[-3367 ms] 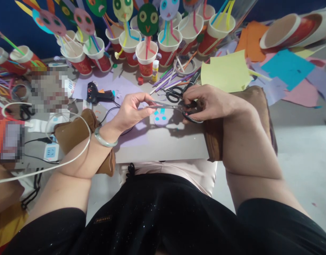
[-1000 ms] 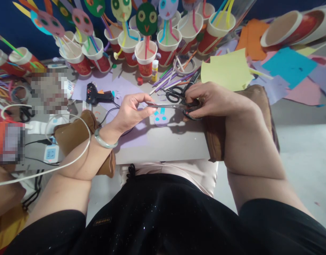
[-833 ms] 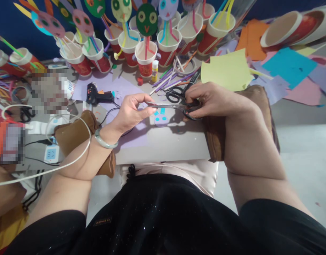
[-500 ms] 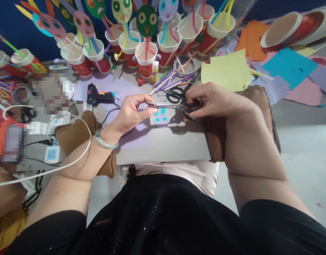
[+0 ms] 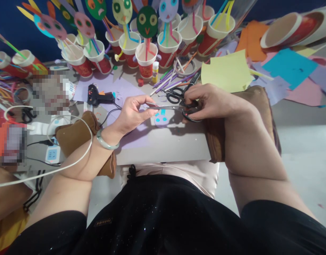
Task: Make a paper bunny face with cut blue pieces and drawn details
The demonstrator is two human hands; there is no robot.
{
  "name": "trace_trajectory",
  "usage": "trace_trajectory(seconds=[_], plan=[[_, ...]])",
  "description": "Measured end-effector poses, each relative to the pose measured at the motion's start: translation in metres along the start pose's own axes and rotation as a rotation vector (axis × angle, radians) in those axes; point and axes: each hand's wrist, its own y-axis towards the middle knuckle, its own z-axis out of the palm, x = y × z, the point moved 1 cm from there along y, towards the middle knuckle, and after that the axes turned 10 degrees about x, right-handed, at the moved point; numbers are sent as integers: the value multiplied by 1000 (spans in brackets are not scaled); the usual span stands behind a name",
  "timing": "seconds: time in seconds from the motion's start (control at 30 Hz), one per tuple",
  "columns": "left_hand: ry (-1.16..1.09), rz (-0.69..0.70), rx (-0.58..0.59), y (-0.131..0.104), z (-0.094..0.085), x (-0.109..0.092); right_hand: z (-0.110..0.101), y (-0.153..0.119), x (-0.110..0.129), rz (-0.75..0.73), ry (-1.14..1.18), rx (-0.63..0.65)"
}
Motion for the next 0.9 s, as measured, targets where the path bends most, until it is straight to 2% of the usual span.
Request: trace_trajectory(seconds=[0.9], plan=[[47, -7, -13, -1, 2, 2, 2, 1, 1, 38, 22, 5]])
